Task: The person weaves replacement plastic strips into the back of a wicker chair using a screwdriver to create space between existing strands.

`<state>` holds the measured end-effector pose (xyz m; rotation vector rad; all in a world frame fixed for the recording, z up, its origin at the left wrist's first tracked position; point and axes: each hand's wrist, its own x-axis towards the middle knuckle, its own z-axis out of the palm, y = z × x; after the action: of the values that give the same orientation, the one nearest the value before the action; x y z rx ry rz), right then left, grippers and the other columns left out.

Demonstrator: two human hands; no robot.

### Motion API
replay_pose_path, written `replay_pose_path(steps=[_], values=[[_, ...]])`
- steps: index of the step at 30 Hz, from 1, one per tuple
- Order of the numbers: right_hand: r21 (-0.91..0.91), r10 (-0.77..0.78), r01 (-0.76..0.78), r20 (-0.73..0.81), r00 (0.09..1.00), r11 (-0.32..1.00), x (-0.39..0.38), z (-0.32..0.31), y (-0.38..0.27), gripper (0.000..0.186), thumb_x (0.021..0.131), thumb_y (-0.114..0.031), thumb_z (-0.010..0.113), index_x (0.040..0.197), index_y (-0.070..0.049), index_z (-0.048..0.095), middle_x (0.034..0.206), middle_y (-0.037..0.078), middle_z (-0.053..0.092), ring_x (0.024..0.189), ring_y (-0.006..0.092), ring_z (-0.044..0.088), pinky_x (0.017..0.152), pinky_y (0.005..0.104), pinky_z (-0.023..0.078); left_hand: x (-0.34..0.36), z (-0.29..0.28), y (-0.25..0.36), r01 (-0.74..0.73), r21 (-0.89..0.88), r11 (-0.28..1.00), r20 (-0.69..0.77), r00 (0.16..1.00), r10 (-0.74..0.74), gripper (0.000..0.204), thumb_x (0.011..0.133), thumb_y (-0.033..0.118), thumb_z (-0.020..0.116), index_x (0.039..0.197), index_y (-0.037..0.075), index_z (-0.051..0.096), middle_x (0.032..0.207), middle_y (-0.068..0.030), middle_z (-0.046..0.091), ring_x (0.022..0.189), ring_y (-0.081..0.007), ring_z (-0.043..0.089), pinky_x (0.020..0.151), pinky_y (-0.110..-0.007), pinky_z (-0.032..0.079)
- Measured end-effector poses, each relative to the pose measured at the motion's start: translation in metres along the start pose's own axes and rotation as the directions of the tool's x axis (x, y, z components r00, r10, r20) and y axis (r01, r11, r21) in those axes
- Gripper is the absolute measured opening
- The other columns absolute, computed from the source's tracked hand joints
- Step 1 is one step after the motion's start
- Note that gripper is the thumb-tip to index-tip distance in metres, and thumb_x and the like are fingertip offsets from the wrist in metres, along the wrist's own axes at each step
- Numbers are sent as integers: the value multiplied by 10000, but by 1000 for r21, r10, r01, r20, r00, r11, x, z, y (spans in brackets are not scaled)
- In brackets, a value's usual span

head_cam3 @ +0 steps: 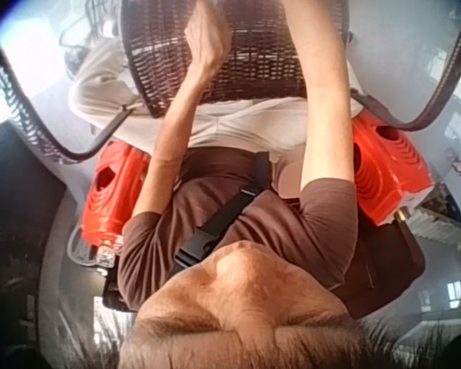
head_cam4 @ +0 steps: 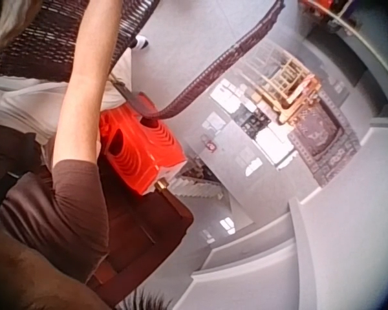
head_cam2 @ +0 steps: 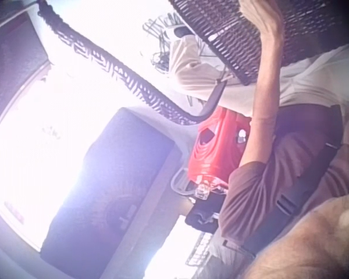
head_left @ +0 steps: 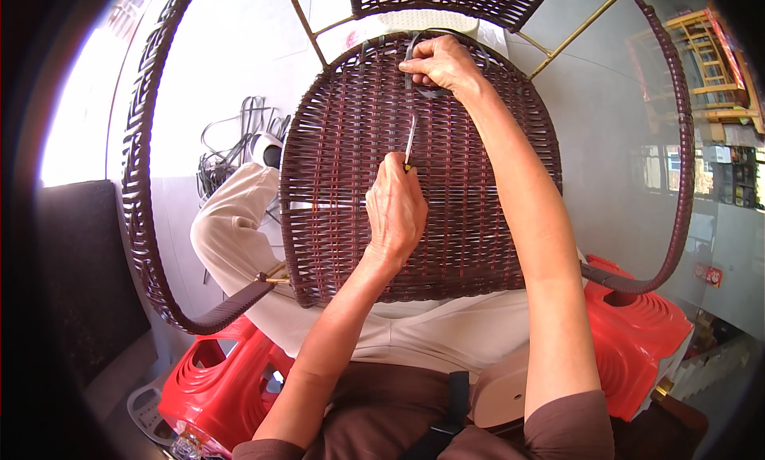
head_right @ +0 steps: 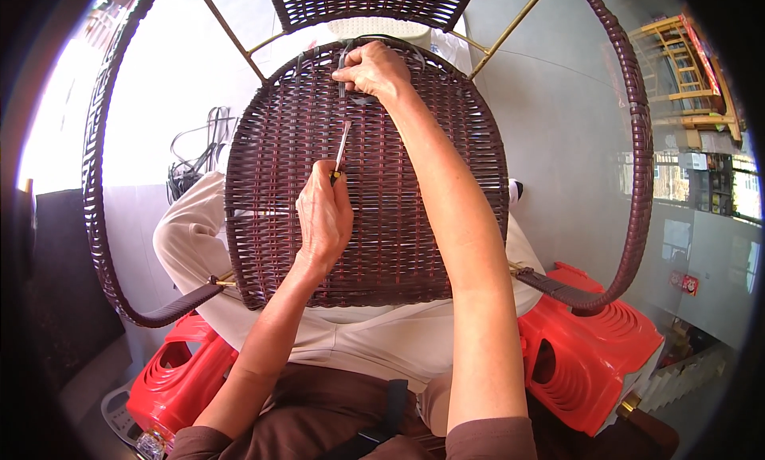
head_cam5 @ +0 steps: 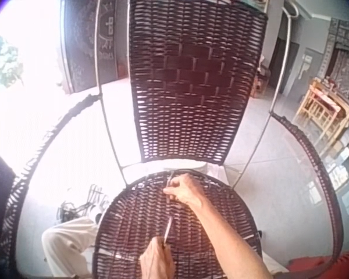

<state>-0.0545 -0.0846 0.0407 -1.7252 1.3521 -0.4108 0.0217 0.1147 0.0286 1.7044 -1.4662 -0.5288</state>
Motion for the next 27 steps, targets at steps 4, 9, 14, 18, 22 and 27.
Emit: replay_pose_path(steps=[4, 9, 14, 18, 22, 27], values=[[11, -6, 7, -7, 1000, 1000, 1, -1, 1, 127, 743, -167, 705, 734, -50, 656, 597, 20, 617, 514, 57, 546, 488, 191, 434, -3, 3, 1, -7, 3, 1000, -14, 1000, 7, 133, 832, 21, 492, 953, -24, 457, 778, -216, 533, 674, -387, 543, 561, -430, 422], [8, -3, 3, -6, 1000, 1000, 0, -1, -1, 128, 745, -165, 705, 724, -51, 652, 593, 17, 616, 506, 54, 543, 483, 190, 431, -4, 4, 2, 10, 4, 1000, -34, 999, -10, 121, 843, 19, 483, 956, -19, 463, 762, -202, 528, 662, -374, 535, 567, -420, 416], [16, 3, -3, 13, 1000, 1000, 2, -4, 2, 119, 709, -220, 730, 718, -114, 679, 605, -12, 646, 523, 43, 579, 528, 214, 430, -9, 8, 0, 21, -6, 1000, -49, 999, -22, 211, 847, 49, 491, 1041, -21, 446, 880, -209, 538, 709, -380, 563, 551, -424, 445], [82, -24, 22, 34, 999, 996, -1, -6, 1, 121, 710, -202, 725, 702, -94, 670, 582, -2, 629, 503, 49, 554, 504, 208, 422, -10, 11, -2, 32, -10, 999, -52, 998, -33, 225, 847, 49, 494, 1055, -19, 443, 890, -204, 533, 716, -375, 565, 553, -416, 450], [158, -77, 67, 60, 995, 985, -8, -10, -7, 178, 748, -198, 699, 670, -55, 628, 543, -15, 545, 472, 46, 461, 455, 199, 357, -10, 12, -3, 12, -14, 1000, -78, 997, -13, 228, 844, 43, 496, 1057, -19, 446, 881, -196, 529, 713, -368, 565, 550, -410, 452], [21, -33, 31, 82, 996, 999, -4, -10, -10, 148, 689, -197, 737, 668, -67, 669, 553, 9, 609, 504, 68, 538, 510, 216, 402, -11, 13, -4, -8, -17, 1000, -97, 995, 6, 233, 842, 36, 496, 1063, -20, 447, 873, -189, 523, 711, -363, 563, 546, -404, 453]])
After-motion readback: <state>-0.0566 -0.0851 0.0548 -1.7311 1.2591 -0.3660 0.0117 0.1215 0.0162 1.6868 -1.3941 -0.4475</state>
